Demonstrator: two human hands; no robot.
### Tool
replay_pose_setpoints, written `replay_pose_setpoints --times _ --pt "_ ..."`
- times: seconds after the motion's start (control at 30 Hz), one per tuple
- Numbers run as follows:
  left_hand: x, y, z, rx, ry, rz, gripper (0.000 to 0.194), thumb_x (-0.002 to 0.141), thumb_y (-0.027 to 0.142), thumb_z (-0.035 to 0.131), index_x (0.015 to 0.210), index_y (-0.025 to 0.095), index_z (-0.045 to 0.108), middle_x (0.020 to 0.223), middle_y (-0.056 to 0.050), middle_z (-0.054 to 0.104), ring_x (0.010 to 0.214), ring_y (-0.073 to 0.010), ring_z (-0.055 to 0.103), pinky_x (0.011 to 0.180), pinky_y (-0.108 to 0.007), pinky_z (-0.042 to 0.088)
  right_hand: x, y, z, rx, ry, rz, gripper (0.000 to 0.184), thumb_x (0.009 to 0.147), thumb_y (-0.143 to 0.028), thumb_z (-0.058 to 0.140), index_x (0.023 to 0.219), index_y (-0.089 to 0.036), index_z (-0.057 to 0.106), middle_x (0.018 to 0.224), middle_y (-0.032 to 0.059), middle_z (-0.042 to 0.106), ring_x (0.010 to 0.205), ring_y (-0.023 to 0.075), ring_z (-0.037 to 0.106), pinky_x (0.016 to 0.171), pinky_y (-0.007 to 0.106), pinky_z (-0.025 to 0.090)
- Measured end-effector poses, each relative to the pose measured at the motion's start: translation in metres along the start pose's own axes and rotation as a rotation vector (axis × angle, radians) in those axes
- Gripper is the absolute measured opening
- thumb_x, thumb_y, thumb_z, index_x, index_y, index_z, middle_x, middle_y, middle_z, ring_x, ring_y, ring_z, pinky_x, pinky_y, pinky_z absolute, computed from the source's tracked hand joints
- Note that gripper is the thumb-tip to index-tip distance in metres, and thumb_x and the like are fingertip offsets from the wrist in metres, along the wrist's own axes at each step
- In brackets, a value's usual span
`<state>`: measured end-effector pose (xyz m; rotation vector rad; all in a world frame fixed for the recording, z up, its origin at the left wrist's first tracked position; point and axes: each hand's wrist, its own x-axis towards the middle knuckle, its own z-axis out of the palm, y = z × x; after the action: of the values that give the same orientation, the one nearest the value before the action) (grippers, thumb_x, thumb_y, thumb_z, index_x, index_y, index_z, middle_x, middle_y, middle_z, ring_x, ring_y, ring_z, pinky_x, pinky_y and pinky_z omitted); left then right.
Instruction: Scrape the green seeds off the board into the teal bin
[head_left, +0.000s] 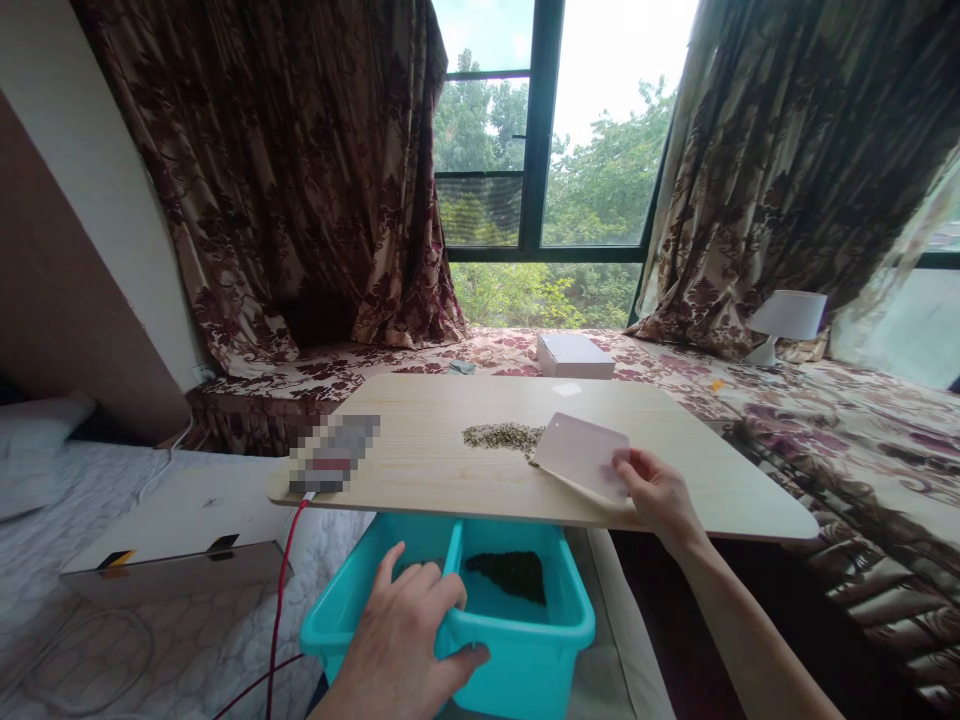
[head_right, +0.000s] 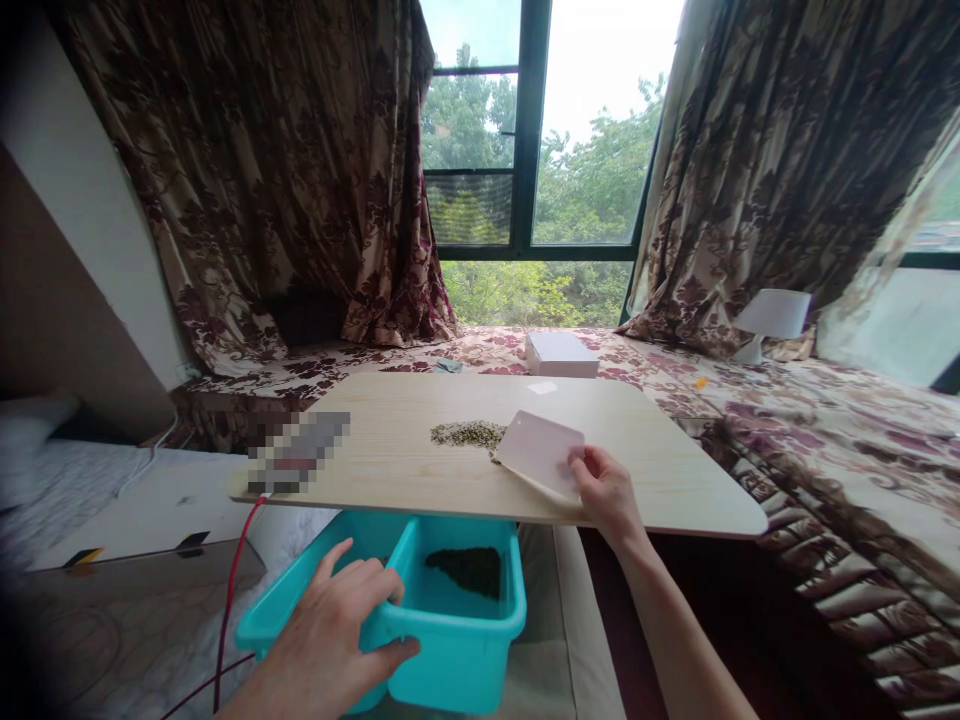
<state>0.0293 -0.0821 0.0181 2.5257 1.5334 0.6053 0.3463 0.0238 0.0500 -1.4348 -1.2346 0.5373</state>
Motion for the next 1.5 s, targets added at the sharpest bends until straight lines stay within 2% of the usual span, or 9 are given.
replay_pose_setpoints --times 0.17,0.5,0.7,0.87,1.0,1.13,1.23,1.4,1.5 --pt "0.001 0.002 -0.002 -0.014 -0.019 -0.017 0.024 0.068 0.035 0.073 0.079 0.025 0.055 0.077 0.005 0.059 0.078 -0.0204 0.061 0.103 -0.062 0.025 0.0 -0.003 0.001 0.004 -0.017 -0.009 0.032 0.07 -0.045 0.06 0.083 -0.016 0.067 0.078 0.0095 0.075 0.069 0.0215 0.067 0.055 0.029 0.049" --pt "0.001 0.001 0.001 0.003 0.033 0.014 0.023 0.068 0.031 0.073 0.077 0.024 0.053 0.073 0.006 0.057 0.074 -0.0197 0.06 0.102 -0.06 0.029 -0.005 -0.003 -0.002 0.019 -0.019 -0.014 0.03 0.07 -0.044 0.061 0.083 -0.017 0.067 0.077 0.0084 0.075 0.069 0.0219 0.068 0.054 0.029 0.05" --pt "0.001 0.007 0.0 0.002 0.069 -0.003 0.023 0.067 0.026 0.073 0.075 0.024 0.051 0.072 0.006 0.055 0.073 -0.0189 0.059 0.102 -0.061 0.028 -0.01 -0.002 -0.013 0.034 -0.013 0.027 0.033 0.07 -0.044 0.061 0.086 -0.016 0.066 0.078 0.0092 0.075 0.071 0.0222 0.068 0.055 0.029 0.051" --pt "0.0 0.008 -0.002 -0.011 0.067 -0.006 0.021 0.068 0.027 0.071 0.077 0.024 0.052 0.073 0.006 0.057 0.074 -0.0189 0.059 0.102 -0.06 0.028 -0.02 0.003 -0.019 0.005 -0.017 0.051 0.033 0.07 -0.046 0.062 0.086 -0.017 0.068 0.076 0.0074 0.075 0.069 0.022 0.068 0.05 0.027 0.049" --pt "0.001 0.007 -0.002 -0.016 0.033 0.009 0.023 0.068 0.029 0.072 0.077 0.024 0.052 0.073 0.005 0.057 0.074 -0.0191 0.059 0.102 -0.061 0.028 -0.022 0.0 -0.015 0.043 -0.043 0.057 0.032 0.069 -0.045 0.063 0.084 -0.017 0.068 0.074 0.0066 0.074 0.064 0.0198 0.066 0.049 0.026 0.048" --pt "0.002 0.012 -0.003 -0.002 0.082 -0.035 0.024 0.067 0.026 0.074 0.075 0.024 0.051 0.073 0.006 0.056 0.074 -0.0187 0.059 0.103 -0.06 0.027 -0.02 -0.005 -0.006 0.071 -0.018 0.092 0.032 0.068 -0.045 0.064 0.084 -0.017 0.068 0.074 0.0067 0.073 0.059 0.018 0.062 0.043 0.025 0.045" --pt "0.001 0.013 -0.005 -0.022 0.06 -0.032 0.024 0.066 0.025 0.074 0.074 0.024 0.052 0.072 0.006 0.055 0.074 -0.019 0.059 0.102 -0.061 0.028 -0.022 -0.006 -0.002 0.099 -0.071 0.112 0.034 0.067 -0.047 0.065 0.084 -0.017 0.068 0.076 0.0066 0.073 0.057 0.017 0.06 0.043 0.025 0.045" --pt "0.002 0.01 -0.007 -0.042 0.028 -0.054 0.025 0.066 0.027 0.076 0.076 0.023 0.053 0.075 0.005 0.056 0.077 -0.02 0.059 0.102 -0.062 0.026 -0.027 -0.008 -0.006 0.136 -0.215 0.105 0.036 0.067 -0.049 0.068 0.083 -0.018 0.07 0.074 0.0065 0.073 0.064 0.0197 0.065 0.051 0.027 0.05" --pt "0.002 0.011 -0.009 -0.046 0.006 -0.057 0.025 0.066 0.027 0.076 0.076 0.023 0.054 0.074 0.006 0.056 0.077 -0.0199 0.059 0.101 -0.062 0.026 -0.025 -0.011 -0.006 0.133 -0.183 0.074 0.036 0.067 -0.05 0.069 0.082 -0.018 0.071 0.072 0.0063 0.072 0.065 0.0199 0.065 0.051 0.026 0.049"
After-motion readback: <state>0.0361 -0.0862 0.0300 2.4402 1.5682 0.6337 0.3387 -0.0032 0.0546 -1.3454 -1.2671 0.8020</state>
